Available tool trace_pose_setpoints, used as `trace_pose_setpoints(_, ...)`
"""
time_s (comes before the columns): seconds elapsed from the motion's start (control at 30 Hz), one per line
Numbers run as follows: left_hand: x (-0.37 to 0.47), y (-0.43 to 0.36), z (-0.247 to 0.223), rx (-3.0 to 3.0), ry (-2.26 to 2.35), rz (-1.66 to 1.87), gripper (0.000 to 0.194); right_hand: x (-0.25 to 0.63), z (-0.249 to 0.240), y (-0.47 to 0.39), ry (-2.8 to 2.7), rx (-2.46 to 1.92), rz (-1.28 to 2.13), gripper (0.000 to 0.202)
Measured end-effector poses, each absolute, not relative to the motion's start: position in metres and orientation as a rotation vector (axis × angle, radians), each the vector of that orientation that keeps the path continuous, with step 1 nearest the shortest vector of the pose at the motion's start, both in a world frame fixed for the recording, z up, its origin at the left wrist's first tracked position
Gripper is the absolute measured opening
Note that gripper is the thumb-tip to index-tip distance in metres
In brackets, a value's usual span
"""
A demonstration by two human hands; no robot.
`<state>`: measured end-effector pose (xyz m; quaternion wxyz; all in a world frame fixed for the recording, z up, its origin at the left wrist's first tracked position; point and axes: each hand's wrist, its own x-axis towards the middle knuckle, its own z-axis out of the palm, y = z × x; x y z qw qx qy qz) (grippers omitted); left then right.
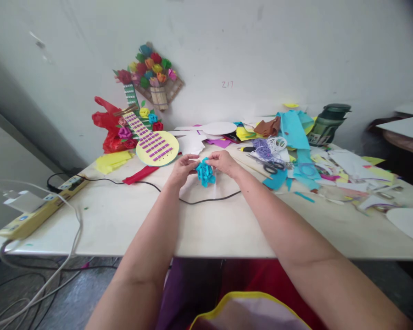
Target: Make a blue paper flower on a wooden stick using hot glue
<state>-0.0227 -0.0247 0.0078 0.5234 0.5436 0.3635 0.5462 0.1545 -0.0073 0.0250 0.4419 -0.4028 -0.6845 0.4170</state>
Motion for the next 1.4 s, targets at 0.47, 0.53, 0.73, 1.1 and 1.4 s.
trace_pose_setpoints(0.47,-0.024,-0.025,0.007,1.236,0.885,1.162,0.039,0.148,0.021,-0.008,-1.751,-0.938,1.03,0.011)
trace_pose_setpoints(0.53,-0.025,-0.025,0.007,1.216,0.872,1.148,0.036,0.148,0.022,-0.01,-1.745,-0.955,1.035,0.01)
trace_pose_setpoints(0.73,-0.027,-0.023,0.004,1.166,0.853,1.108,0.028,0.148,0.022,-0.011,-1.729,-0.975,1.083,0.013)
trace_pose_setpoints(1.1,-0.027,-0.022,0.002,1.169,0.845,1.051,0.027,0.145,0.016,-0.008,-1.783,-0.981,0.903,0.019)
trace_pose_setpoints(1.4,-0.029,-0.017,0.0,1.14,0.863,1.202,0.018,0.168,0.03,0.0,-1.8,-1.288,0.647,0.028)
